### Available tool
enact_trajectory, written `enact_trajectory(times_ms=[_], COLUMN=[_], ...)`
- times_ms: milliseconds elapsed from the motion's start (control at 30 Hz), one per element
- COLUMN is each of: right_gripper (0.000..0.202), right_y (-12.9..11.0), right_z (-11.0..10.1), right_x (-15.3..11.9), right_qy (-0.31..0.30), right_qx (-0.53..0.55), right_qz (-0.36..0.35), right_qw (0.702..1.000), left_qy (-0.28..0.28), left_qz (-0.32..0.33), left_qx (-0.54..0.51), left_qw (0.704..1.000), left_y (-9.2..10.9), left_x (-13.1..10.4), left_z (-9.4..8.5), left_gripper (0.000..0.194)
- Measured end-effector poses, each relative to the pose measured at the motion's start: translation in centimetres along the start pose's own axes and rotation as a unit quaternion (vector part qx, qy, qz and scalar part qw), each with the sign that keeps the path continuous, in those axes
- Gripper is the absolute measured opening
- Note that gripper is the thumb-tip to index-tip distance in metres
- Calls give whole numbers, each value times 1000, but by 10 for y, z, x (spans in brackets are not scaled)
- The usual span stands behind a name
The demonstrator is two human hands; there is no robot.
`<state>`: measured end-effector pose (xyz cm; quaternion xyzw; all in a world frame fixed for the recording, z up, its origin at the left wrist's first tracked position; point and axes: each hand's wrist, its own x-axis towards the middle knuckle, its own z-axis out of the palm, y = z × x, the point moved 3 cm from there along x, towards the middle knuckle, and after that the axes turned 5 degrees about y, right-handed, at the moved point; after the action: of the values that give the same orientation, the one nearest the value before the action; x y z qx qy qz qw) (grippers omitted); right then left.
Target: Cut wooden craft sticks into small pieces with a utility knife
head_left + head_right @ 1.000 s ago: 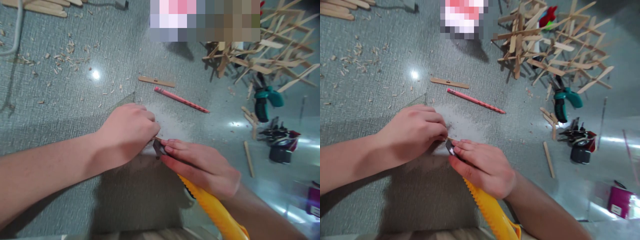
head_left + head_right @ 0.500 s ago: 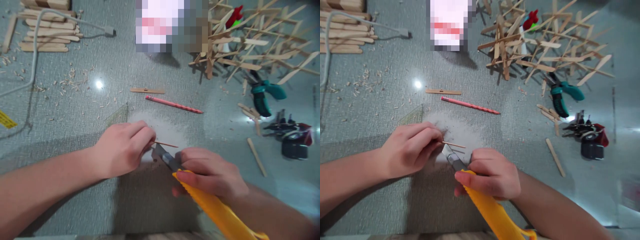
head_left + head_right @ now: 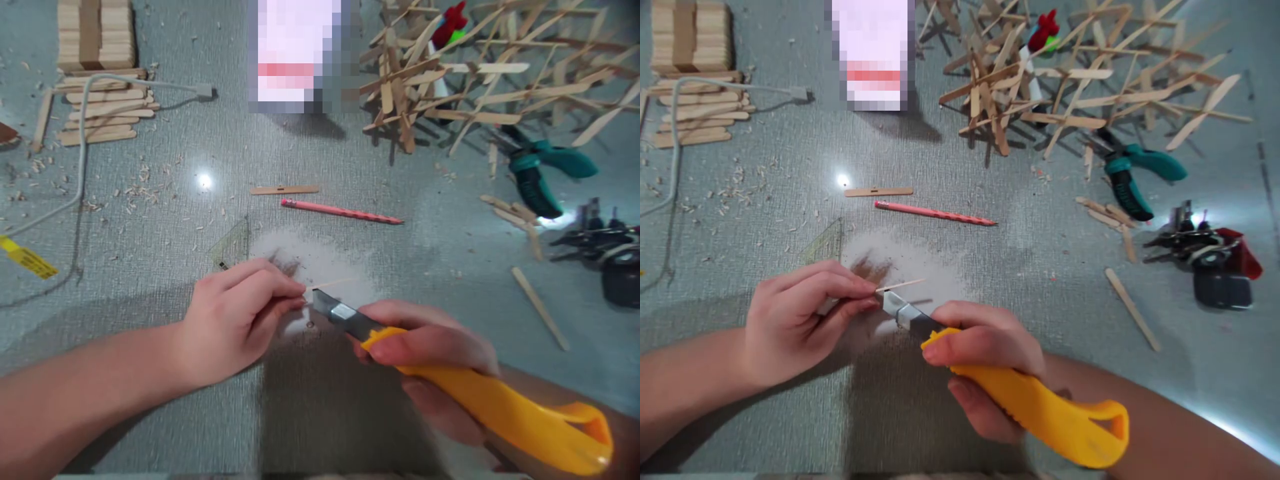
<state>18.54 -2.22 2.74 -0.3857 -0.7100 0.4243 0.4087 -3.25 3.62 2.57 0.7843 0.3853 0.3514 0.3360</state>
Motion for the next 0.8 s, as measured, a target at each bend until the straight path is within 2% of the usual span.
enact_trajectory(times_ms=[167,433,633,800], right_gripper=[22,21,22,17], right_y=[2,1,5,6], right_z=[-1,2,1,1], right_x=[3,3,8,1], right_qy=[-27,-9,-38,-5], right_qx=[39,62,90,93], right_qz=[2,-12,-34,-17], right_qw=[999,998,995,995], left_qy=[11,33,29,31], left_qz=[-19,-32,0,63], left_qx=[-21,-30,-40,-48], left_qw=[1000,998,999,996], left_y=[3,7,8,11], left_x=[-3,-6,-7,-9], left_z=[0,-2,-4,-8], left_gripper=[10,13,16,20])
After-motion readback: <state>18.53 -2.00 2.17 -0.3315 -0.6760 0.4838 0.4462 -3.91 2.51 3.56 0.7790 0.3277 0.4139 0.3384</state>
